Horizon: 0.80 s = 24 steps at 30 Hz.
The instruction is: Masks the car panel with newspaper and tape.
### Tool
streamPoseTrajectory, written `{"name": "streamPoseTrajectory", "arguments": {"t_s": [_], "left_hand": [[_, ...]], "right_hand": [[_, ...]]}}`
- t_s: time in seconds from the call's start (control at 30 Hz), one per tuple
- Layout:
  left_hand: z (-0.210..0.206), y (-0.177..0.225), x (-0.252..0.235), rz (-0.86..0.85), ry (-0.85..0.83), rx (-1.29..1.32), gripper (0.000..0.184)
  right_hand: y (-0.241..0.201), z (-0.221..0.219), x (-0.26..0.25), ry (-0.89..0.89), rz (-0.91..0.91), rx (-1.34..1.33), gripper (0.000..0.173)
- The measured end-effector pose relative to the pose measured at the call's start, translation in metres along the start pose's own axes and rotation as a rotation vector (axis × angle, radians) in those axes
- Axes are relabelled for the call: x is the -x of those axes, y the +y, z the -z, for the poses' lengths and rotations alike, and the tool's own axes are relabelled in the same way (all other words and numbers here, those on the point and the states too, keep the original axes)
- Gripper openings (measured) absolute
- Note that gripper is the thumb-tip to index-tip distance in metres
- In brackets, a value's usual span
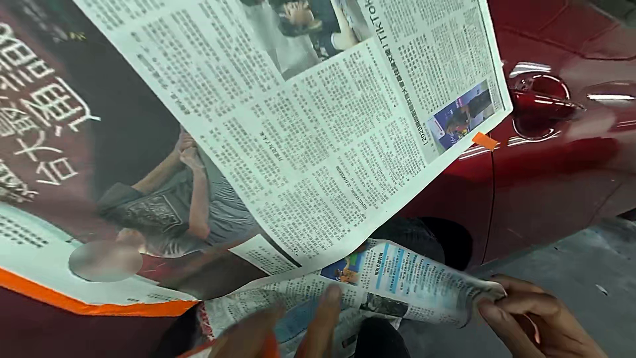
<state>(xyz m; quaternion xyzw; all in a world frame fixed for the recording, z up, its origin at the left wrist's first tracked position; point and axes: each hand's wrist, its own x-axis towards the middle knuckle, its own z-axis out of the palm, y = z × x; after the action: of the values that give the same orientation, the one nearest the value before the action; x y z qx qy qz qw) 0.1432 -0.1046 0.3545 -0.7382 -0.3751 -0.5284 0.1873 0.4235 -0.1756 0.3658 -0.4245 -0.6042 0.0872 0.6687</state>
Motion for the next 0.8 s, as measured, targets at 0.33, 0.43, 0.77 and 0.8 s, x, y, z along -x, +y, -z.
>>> {"name": "streamPoseTrajectory", "arguments": {"t_s": [0.33, 0.43, 0.77, 0.8], "left_hand": [[-0.042, -0.002, -0.059, -0.082, 0.128, -0.274, 0.023], [-0.04, -0.004, -0.058, -0.072, 0.12, -0.192, 0.021], [-0.051, 0.009, -0.072, -0.091, 0.14, -0.214, 0.027], [-0.052, 0.011, -0.075, -0.095, 0.128, -0.226, 0.027]], "right_hand": [[0.057, -0.034, -0.107, 0.204, 0.175, -0.031, 0.012], [0.058, -0.044, -0.124, 0.226, 0.216, -0.036, 0.013], [0.062, -0.065, -0.135, 0.37, 0.348, 0.12, 0.007], [0.062, -0.065, -0.136, 0.374, 0.354, 0.115, 0.006]]}}
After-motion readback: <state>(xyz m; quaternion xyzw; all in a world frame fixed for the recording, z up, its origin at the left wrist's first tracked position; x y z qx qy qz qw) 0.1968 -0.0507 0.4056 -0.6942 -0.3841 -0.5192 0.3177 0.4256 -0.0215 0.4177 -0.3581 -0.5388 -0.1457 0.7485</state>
